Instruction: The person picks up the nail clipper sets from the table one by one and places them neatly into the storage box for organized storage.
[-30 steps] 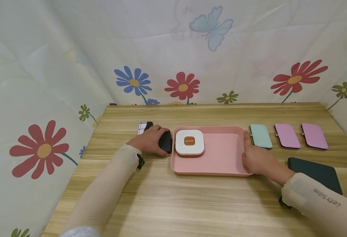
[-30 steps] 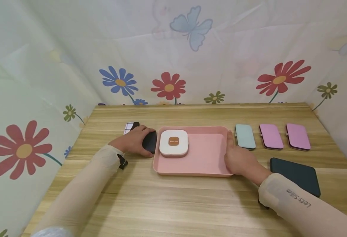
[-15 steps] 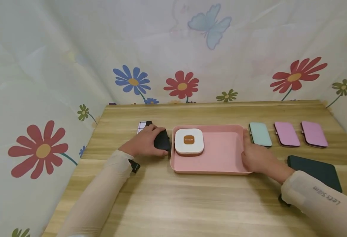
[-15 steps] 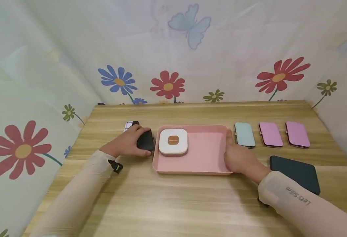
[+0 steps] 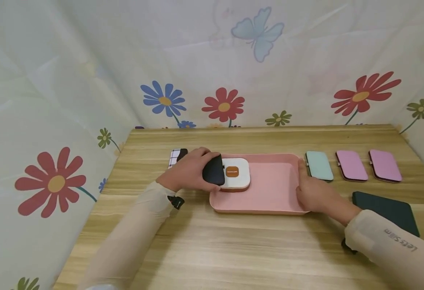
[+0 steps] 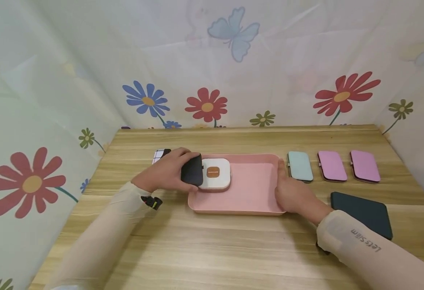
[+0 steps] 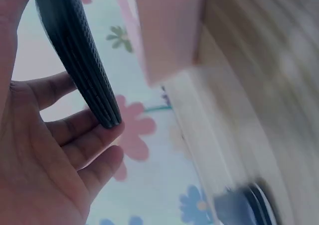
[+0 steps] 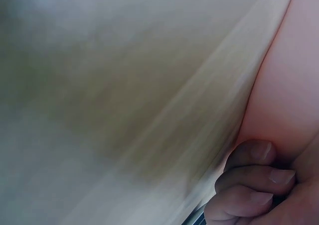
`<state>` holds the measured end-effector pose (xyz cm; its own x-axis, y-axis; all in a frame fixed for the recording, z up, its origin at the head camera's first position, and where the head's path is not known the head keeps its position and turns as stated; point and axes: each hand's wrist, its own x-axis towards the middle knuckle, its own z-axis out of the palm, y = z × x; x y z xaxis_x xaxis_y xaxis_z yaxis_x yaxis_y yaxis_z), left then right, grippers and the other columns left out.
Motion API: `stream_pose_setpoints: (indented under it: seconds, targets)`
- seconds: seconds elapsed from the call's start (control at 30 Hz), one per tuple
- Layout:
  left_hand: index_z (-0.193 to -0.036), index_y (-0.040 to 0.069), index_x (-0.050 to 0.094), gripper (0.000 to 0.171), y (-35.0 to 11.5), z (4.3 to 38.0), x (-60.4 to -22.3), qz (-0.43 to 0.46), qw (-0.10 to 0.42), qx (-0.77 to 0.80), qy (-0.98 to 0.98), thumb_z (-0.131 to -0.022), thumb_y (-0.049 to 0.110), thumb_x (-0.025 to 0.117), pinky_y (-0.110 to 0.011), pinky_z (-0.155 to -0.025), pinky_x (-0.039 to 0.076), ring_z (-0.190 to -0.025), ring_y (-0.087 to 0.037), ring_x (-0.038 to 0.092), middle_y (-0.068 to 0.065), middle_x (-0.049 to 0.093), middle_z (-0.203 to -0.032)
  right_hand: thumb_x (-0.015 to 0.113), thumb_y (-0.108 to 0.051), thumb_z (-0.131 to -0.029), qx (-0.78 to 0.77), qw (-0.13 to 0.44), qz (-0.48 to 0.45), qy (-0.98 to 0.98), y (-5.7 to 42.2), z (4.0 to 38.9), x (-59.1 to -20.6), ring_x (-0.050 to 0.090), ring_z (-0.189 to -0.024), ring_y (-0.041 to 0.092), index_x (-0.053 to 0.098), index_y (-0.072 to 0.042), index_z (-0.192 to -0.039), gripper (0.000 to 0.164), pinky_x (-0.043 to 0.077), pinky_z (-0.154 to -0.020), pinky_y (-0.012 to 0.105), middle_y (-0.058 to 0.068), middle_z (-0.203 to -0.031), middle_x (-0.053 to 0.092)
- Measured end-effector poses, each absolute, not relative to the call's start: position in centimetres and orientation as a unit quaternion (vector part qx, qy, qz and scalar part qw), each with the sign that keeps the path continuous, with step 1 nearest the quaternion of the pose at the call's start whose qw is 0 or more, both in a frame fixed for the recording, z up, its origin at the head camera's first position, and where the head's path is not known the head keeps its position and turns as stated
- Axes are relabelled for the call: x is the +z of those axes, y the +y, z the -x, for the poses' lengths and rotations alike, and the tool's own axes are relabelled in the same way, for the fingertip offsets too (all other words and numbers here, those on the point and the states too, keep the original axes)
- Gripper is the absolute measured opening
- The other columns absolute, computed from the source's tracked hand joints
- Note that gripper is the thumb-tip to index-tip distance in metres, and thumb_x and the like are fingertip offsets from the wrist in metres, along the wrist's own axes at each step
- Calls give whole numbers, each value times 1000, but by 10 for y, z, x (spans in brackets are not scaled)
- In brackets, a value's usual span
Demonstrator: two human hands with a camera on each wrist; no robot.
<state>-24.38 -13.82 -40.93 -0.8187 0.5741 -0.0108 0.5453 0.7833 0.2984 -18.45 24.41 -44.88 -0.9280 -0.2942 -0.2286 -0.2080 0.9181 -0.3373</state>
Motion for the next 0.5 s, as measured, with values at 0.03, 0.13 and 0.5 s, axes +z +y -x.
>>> stream_pose_setpoints:
  seconds: [0.03,0.13,0.5]
  targets:
    - [-152,29,42,103,-133,244,-407,-299,54,143,942,-65,72,78,-35,-92,53,-118,-18,48,-1,47,-140,36,-11,-100,-157,139,132,969,245,185,-449,46,-46,15,-29,5,-149,84,34,-44,30,2,-58,50]
    - [-152,31,42,101,-118,245,-402,-311,63,145,937,-66,71,77,-34,-90,54,-119,-18,48,0,46,-141,36,-11,-100,-161,144,138,967,247,186,-450,46,-46,15,-32,3,-149,85,34,-45,30,3,-59,51]
    - [-150,26,44,99,-84,250,-396,-359,65,129,922,-68,72,74,-34,-90,55,-115,-16,47,-1,47,-137,36,-9,-100,-174,142,155,962,252,186,-453,47,-50,15,-37,-1,-147,87,37,-48,30,4,-62,50]
